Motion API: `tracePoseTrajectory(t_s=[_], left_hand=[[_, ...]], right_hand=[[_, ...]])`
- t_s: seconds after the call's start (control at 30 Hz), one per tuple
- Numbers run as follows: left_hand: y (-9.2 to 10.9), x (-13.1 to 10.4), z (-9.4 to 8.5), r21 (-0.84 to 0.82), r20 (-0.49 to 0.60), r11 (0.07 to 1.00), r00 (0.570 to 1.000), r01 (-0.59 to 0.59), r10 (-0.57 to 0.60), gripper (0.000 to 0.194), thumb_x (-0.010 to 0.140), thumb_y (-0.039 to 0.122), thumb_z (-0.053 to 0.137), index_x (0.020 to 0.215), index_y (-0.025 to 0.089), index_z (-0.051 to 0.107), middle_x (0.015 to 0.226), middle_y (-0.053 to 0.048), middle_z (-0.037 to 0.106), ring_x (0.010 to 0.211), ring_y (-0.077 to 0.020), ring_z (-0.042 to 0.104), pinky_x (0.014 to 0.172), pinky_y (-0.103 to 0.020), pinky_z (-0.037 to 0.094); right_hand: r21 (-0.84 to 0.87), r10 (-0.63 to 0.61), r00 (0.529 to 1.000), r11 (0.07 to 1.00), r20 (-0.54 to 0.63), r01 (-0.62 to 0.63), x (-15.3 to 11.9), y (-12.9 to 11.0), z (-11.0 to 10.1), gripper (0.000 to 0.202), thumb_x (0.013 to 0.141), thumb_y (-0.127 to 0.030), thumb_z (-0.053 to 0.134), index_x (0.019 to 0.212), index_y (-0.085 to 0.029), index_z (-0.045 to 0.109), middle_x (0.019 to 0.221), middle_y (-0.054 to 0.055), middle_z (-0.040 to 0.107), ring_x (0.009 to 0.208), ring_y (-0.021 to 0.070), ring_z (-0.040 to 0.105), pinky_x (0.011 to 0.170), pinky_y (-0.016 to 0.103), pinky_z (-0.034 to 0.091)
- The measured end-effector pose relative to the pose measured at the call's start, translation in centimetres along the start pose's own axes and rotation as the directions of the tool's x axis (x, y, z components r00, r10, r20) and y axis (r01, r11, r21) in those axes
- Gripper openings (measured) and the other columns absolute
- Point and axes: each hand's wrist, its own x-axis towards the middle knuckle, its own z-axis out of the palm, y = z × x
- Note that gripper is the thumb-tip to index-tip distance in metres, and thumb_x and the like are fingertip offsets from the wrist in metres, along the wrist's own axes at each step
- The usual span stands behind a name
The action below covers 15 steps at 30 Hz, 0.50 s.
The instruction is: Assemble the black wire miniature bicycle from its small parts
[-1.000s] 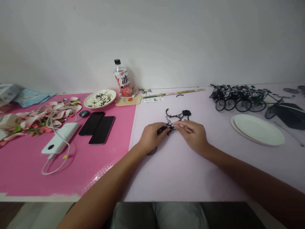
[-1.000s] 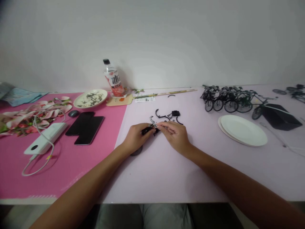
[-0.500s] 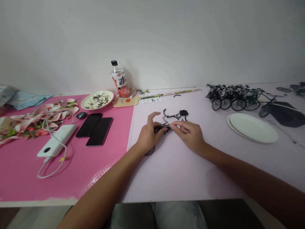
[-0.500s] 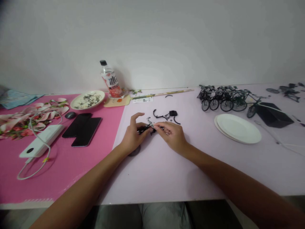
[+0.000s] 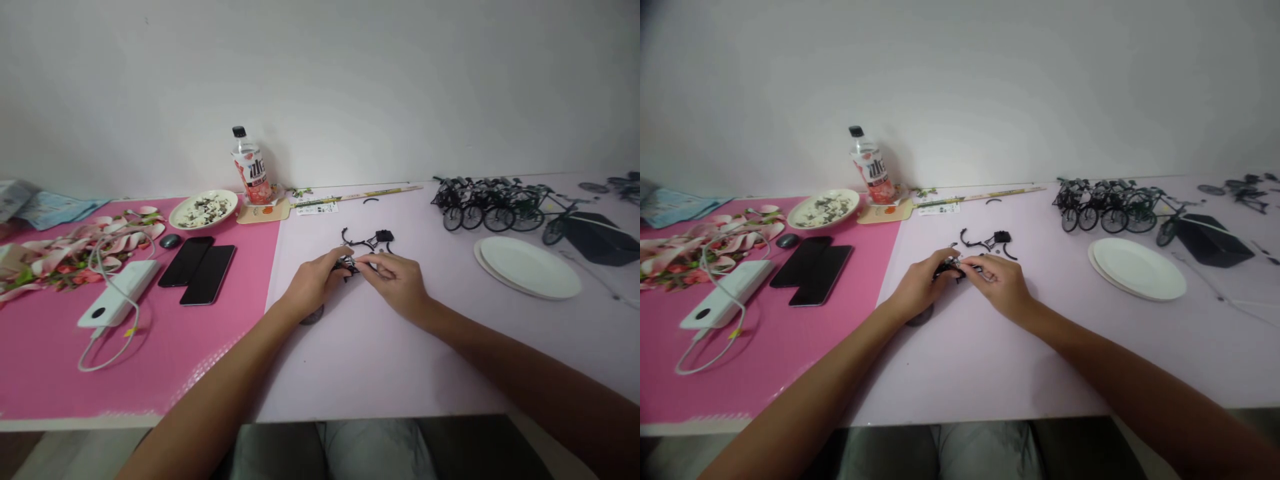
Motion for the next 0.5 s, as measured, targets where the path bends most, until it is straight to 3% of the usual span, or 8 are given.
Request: tracePoseTrajectory(t_s=[0.27, 0.5], left_hand=[[-0.11, 0.0, -0.21, 0.051, 0.022, 0.998, 0.999, -0.024, 0.023, 0.037, 0.101, 0.026, 0.055, 0.138, 0.028, 0.051, 0.115, -0.004, 0.078, 0.098, -0.0218, 0.076, 0.088, -0.033, 0.055], [-0.16, 0.0, -0.15, -0.013, -0.006, 1.0, 1.0, -0.022, 0.022, 0.032, 0.102, 0.028, 0.053, 0.135, 0.028, 0.052, 0.111, -0.005, 0.076, 0.094, -0.0202, 0.073, 0.086, -0.031, 0.054]], right_hand=[[0.02, 0.018, 1.0, 1.0, -0.016, -0.017, -0.03, -0.28, 0.1, 0.021, 0.096, -0.037, 0.067, 0.093, -0.022, 0.081, 0.059, -0.002, 0.058, 0.049, 0.0111, 0.041, 0.051, 0.028, 0.038], [0.119, 0.063, 0.997, 0.991, 0.039, -0.067, 0.14, -0.17, -0.39, 0.019, 0.094, -0.038, 0.069, 0.101, -0.024, 0.079, 0.056, -0.006, 0.043, 0.05, 0.0111, 0.033, 0.051, 0.028, 0.034]])
